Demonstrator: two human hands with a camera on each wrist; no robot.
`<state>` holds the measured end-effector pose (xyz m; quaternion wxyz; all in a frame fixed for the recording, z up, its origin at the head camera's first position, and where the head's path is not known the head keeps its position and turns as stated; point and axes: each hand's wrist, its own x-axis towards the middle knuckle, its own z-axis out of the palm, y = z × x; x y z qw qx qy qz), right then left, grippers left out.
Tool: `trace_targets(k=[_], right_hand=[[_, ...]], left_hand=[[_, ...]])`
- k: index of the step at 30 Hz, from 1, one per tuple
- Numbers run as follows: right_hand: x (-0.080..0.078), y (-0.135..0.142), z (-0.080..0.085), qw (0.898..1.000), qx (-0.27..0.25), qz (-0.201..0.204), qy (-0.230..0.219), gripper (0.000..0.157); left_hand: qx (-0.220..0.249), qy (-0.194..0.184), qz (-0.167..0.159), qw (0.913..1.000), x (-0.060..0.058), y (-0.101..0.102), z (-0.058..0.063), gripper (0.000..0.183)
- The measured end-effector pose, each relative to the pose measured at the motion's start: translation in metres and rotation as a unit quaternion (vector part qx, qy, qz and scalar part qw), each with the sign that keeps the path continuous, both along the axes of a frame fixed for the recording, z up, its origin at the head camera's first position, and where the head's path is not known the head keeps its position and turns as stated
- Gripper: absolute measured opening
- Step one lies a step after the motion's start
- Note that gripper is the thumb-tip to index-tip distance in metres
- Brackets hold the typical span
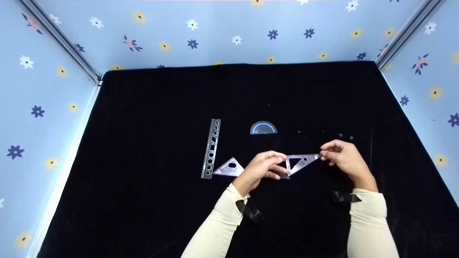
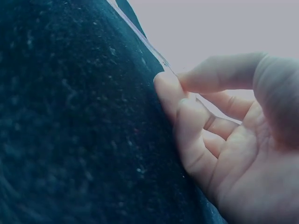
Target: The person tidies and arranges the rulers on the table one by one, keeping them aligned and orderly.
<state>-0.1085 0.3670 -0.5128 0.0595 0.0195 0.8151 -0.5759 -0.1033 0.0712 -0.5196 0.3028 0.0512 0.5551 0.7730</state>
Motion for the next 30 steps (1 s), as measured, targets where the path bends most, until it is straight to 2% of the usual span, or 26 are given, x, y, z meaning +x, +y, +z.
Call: trace_targets(k=[14, 24, 27, 30], right_hand=[[-0.001, 0.0, -0.001, 0.999, 0.048, 0.022, 0.008, 0.022], [-0.002, -0.003, -0.002, 0.999, 0.052, -0.001, -0.003, 0.025], [-0.001, -0.008, 0.005, 0.998, 0.068, 0.001, -0.007, 0.023], [0.003, -0.015, 0.018, 0.996, 0.088, 0.002, -0.009, 0.022]], left_hand=[[0.001, 0.0, -0.001, 1.0, 0.0, 0.0, 0.0, 0.035], [0.009, -0.013, -0.002, 0.9999, 0.0, 0.0, 0.0, 0.035], [0.005, -0.014, 0.002, 0.9999, 0.001, -0.001, 0.001, 0.034], [0.006, -0.011, 0.004, 0.9999, 0.0, 0.001, 0.0, 0.034]])
